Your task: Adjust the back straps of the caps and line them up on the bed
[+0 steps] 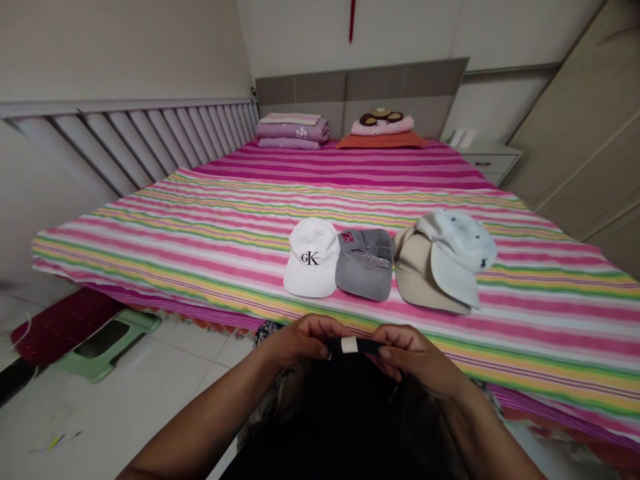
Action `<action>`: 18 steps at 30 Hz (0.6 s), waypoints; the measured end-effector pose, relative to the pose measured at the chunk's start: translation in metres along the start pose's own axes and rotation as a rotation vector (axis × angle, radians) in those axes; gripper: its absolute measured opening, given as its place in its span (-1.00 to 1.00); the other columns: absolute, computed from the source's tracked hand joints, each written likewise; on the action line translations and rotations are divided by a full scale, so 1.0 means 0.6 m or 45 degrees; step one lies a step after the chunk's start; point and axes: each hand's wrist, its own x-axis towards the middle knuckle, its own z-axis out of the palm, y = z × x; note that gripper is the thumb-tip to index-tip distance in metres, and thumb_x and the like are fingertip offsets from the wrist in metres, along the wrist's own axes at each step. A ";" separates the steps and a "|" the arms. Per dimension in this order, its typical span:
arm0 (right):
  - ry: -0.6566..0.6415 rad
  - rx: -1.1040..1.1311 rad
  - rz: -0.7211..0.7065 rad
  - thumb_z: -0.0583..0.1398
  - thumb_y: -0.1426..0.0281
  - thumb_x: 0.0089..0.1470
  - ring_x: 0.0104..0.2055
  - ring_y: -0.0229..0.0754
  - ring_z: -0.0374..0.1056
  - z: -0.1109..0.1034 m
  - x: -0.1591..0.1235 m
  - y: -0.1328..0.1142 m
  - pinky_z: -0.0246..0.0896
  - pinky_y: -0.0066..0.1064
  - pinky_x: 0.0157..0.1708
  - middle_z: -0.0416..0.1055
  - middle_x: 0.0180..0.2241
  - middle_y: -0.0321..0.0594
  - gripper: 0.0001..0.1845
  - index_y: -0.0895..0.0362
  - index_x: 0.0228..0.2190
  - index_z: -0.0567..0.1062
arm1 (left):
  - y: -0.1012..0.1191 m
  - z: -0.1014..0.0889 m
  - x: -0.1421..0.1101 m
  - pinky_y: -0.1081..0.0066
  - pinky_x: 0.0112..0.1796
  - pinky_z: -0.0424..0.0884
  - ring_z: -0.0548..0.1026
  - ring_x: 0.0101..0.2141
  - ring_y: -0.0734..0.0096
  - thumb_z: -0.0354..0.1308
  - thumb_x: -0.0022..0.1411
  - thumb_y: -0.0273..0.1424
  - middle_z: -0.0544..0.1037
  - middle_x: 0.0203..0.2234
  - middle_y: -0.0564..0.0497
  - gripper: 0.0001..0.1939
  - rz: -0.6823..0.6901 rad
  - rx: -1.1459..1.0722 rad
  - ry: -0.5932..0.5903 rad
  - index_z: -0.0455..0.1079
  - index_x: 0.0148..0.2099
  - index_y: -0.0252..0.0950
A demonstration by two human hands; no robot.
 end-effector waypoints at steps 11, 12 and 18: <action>0.087 -0.078 -0.022 0.22 0.22 -0.12 -0.71 -0.45 -0.08 0.007 0.007 0.004 -0.29 -0.55 -0.71 0.10 -0.75 -0.45 -0.72 0.20 -0.56 0.38 | -0.013 0.017 0.018 0.56 -0.47 0.28 0.42 -0.56 0.54 0.35 -0.28 -0.40 0.54 -0.55 -0.03 -0.70 -0.054 -0.048 0.263 0.51 -0.38 -0.39; 0.070 -0.110 -0.010 0.23 0.22 -0.12 -0.70 -0.45 -0.07 0.010 0.008 0.003 -0.28 -0.54 -0.71 0.12 -0.73 -0.43 -0.72 0.20 -0.57 0.38 | -0.014 0.018 0.019 0.57 -0.46 0.28 0.42 -0.56 0.55 0.35 -0.28 -0.40 0.54 -0.55 -0.02 -0.70 -0.074 -0.019 0.273 0.51 -0.39 -0.39; 0.088 -0.208 -0.048 0.22 0.21 -0.12 -0.68 -0.45 -0.09 0.026 0.009 -0.006 -0.25 -0.55 -0.70 0.09 -0.72 -0.43 -0.69 0.21 -0.62 0.37 | -0.020 0.019 0.024 0.59 -0.54 0.19 0.32 -0.64 0.63 0.37 -0.35 -0.39 0.47 -0.66 0.08 -0.74 -0.119 0.121 0.289 0.47 -0.50 -0.37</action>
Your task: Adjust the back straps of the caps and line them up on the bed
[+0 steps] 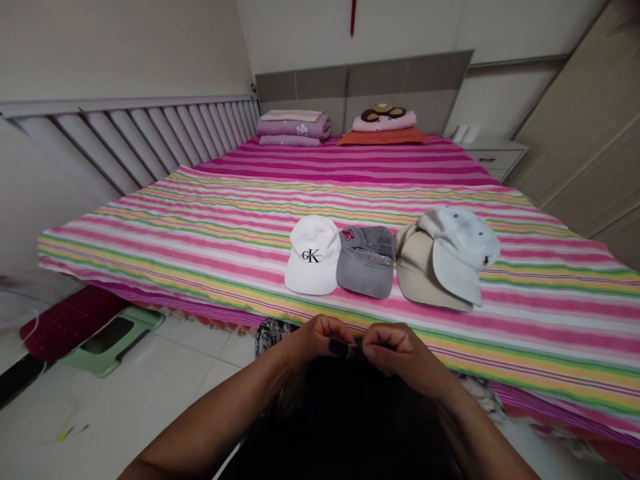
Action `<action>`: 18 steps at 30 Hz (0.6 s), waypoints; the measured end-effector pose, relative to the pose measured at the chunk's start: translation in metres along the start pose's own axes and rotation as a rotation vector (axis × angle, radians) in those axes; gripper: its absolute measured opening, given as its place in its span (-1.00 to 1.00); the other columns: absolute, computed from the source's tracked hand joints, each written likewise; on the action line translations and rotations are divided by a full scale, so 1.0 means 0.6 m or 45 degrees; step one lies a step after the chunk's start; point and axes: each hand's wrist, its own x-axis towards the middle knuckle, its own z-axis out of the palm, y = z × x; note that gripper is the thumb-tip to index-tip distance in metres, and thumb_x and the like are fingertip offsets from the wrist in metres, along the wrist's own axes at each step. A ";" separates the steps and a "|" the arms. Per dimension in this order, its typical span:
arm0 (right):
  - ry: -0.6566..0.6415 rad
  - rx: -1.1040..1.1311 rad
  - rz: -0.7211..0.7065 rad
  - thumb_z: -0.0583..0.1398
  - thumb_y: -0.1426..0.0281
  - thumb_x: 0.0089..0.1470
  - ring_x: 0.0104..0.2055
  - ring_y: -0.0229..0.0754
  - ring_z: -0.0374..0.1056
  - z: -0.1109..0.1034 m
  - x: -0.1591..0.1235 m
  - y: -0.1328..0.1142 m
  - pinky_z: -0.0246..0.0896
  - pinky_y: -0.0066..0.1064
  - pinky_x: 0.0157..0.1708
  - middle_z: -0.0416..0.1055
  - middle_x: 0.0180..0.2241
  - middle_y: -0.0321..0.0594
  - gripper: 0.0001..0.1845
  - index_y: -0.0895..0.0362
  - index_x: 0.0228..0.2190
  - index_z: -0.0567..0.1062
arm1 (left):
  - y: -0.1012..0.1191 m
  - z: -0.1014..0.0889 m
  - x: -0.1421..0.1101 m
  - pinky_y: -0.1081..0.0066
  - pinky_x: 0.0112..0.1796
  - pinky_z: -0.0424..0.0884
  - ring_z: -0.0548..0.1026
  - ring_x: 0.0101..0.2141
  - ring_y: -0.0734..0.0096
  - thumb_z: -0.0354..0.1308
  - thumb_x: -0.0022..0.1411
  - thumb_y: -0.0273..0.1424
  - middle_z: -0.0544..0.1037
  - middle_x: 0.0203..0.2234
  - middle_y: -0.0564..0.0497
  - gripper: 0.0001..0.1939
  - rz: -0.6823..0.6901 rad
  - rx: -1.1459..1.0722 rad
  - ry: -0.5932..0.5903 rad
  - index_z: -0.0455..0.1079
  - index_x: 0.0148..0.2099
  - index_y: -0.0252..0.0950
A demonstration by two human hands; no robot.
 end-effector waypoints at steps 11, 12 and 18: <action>0.559 0.821 -0.187 0.29 0.34 -0.20 -0.72 -0.43 -0.13 -0.036 0.003 0.008 -0.08 -0.56 -0.68 -0.01 -0.77 -0.50 -0.74 0.13 -0.65 0.29 | 0.013 -0.024 -0.023 0.59 -0.50 0.16 0.30 -0.57 0.62 0.32 -0.19 -0.34 0.41 -0.61 0.06 -0.76 0.445 -0.187 0.105 0.36 -0.53 -0.38; 0.578 0.840 -0.176 0.30 0.33 -0.20 -0.71 -0.42 -0.07 -0.041 0.004 0.008 -0.03 -0.55 -0.67 0.05 -0.76 -0.48 -0.75 0.13 -0.63 0.32 | 0.015 -0.026 -0.024 0.59 -0.50 0.17 0.31 -0.57 0.62 0.31 -0.17 -0.35 0.41 -0.60 0.05 -0.77 0.439 -0.194 0.120 0.36 -0.52 -0.38; 0.057 0.576 0.140 0.32 0.20 -0.26 -0.43 -0.21 0.32 -0.020 0.013 0.032 0.18 -0.41 -0.42 0.43 -0.50 -0.24 -0.63 0.15 -0.37 0.48 | 0.031 -0.033 -0.027 0.61 -0.62 0.16 0.26 -0.67 0.63 0.30 -0.15 -0.33 0.40 -0.65 0.06 -0.75 0.497 -0.319 0.195 0.32 -0.50 -0.37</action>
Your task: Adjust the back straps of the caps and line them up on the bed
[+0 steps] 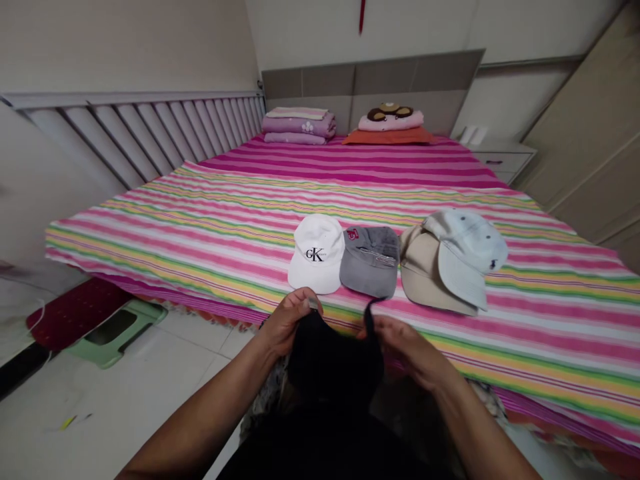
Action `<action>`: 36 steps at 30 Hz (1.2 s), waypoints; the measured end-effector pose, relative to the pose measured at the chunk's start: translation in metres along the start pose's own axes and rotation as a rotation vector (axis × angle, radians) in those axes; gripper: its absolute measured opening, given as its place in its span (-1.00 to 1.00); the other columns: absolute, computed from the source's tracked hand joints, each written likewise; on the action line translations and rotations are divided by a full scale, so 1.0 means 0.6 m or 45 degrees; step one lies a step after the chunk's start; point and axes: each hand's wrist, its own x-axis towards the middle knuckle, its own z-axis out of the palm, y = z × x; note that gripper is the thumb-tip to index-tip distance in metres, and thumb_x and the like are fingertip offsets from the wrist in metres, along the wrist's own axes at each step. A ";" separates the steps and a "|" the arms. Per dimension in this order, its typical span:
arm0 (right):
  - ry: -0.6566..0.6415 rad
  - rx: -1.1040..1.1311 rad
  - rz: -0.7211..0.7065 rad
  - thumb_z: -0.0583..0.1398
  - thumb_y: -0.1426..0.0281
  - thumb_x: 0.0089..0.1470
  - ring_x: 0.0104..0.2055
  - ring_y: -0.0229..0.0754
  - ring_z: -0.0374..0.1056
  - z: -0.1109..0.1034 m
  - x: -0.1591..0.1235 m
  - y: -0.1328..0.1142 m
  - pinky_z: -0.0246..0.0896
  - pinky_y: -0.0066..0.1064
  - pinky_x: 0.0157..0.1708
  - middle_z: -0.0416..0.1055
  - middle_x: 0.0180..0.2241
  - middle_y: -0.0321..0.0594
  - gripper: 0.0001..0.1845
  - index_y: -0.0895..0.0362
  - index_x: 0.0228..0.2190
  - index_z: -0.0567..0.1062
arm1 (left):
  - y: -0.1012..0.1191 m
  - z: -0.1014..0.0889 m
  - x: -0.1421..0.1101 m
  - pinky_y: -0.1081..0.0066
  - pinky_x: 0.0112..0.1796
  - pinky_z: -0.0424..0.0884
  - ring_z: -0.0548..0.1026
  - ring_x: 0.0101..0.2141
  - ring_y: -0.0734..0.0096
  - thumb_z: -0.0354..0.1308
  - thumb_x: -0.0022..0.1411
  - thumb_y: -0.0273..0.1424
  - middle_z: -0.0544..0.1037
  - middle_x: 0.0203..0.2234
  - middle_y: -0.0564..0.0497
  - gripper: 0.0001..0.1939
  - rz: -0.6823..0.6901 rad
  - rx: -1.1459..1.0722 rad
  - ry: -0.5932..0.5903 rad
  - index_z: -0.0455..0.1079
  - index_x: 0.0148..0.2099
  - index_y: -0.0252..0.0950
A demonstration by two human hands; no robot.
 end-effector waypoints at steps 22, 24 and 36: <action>0.341 0.451 0.105 0.13 0.10 -0.03 -0.43 -0.21 0.42 0.011 0.111 0.040 0.27 -0.41 -0.38 0.50 -0.40 -0.10 -0.60 0.21 -0.39 0.46 | 0.010 -0.159 -0.049 0.58 -0.42 0.36 0.44 -0.53 0.53 0.30 -0.21 -0.52 0.52 -0.53 0.04 -0.75 0.062 -0.087 0.519 0.46 -0.35 -0.33; 0.414 0.388 0.193 0.14 0.14 -0.02 -0.41 -0.20 0.42 0.010 0.118 0.047 0.27 -0.37 -0.35 0.49 -0.39 -0.05 -0.64 0.22 -0.39 0.44 | 0.065 -0.164 -0.032 0.52 -0.41 0.39 0.47 -0.52 0.47 0.24 -0.17 -0.54 0.54 -0.54 0.04 -0.82 0.222 -0.134 0.708 0.45 -0.39 -0.32; 0.599 0.540 0.157 0.21 0.27 -0.06 -0.53 -0.31 0.37 0.066 0.227 0.077 0.26 -0.50 -0.50 0.39 -0.60 -0.32 -0.80 0.11 -0.53 0.33 | 0.289 -0.243 0.119 0.33 -0.26 0.37 0.46 -0.33 0.29 -0.07 0.08 -0.38 0.49 -0.53 -0.05 -0.80 0.524 0.710 1.156 0.34 -0.39 -0.36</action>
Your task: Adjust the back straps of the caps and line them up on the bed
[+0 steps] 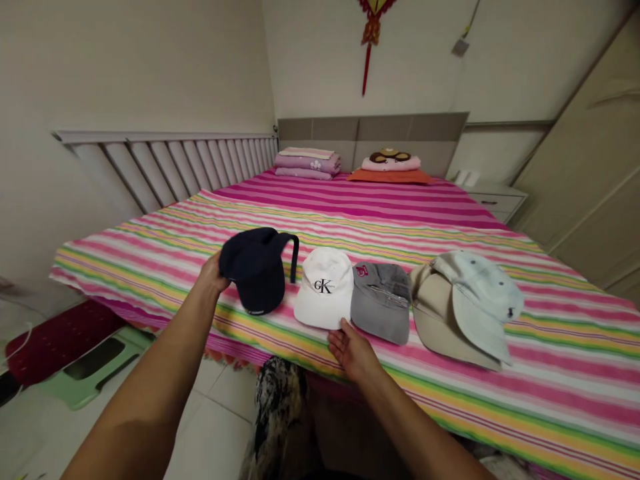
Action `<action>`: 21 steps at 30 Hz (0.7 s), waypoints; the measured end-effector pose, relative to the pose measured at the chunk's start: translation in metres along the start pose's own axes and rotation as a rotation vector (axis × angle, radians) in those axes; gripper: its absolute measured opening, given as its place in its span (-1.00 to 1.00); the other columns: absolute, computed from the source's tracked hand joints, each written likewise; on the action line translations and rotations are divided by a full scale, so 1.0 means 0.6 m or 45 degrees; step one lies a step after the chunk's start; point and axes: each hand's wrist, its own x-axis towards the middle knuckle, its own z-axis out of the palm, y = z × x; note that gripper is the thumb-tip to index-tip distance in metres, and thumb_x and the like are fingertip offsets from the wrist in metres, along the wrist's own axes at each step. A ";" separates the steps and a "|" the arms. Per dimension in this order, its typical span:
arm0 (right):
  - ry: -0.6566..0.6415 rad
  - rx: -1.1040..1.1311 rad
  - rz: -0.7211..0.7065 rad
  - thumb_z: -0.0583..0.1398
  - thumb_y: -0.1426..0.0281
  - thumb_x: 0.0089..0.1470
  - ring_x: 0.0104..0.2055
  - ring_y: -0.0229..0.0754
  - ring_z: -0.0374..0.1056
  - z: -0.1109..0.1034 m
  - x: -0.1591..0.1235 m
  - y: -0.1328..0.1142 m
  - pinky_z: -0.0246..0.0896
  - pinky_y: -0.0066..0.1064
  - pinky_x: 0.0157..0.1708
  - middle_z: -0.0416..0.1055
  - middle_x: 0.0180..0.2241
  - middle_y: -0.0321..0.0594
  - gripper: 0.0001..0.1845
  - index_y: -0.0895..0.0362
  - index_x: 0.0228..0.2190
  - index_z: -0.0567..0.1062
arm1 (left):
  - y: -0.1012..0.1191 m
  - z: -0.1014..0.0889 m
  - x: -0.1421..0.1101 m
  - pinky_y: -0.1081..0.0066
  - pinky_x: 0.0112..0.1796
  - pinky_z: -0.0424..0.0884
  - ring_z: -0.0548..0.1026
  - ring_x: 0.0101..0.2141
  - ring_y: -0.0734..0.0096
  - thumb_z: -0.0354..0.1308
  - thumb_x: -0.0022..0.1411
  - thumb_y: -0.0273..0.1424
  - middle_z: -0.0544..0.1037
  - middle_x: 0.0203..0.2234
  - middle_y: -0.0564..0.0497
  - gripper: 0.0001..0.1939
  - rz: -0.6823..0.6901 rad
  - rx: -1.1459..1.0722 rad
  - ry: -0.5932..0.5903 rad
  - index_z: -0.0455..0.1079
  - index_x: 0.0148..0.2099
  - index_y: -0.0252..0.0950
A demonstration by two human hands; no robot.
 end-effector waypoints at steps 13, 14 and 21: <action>-0.545 0.003 -0.041 0.36 0.38 -0.30 -0.64 -0.41 0.20 0.019 -0.073 -0.007 0.13 -0.57 -0.61 0.38 -0.59 -0.40 -0.71 0.12 -0.45 0.42 | -0.077 0.030 -0.093 0.22 -0.05 0.17 0.22 0.01 0.04 0.18 -0.12 -0.29 0.41 -0.13 -0.19 -0.60 0.374 0.442 -0.023 0.34 -0.19 -0.35; -0.626 -0.101 -0.106 0.36 0.35 -0.29 -0.62 -0.40 0.20 0.006 -0.082 -0.008 0.12 -0.57 -0.60 0.40 -0.55 -0.36 -0.69 0.14 -0.42 0.45 | -0.065 0.039 -0.111 0.21 -0.07 0.21 0.29 -0.05 0.06 0.17 -0.10 -0.25 0.43 -0.17 -0.16 -0.59 0.323 0.341 -0.085 0.34 -0.18 -0.34; -0.581 -0.831 -0.413 0.29 0.20 -0.26 -0.47 -0.13 0.30 -0.133 -0.121 -0.019 0.21 -0.33 -0.44 0.41 -0.60 -0.25 -0.73 0.16 -0.55 0.51 | -0.001 0.079 -0.264 0.45 -0.48 0.35 0.42 -0.58 0.44 0.25 -0.13 -0.24 0.49 -0.60 0.02 -0.71 -0.405 -0.686 -0.958 0.40 -0.38 -0.34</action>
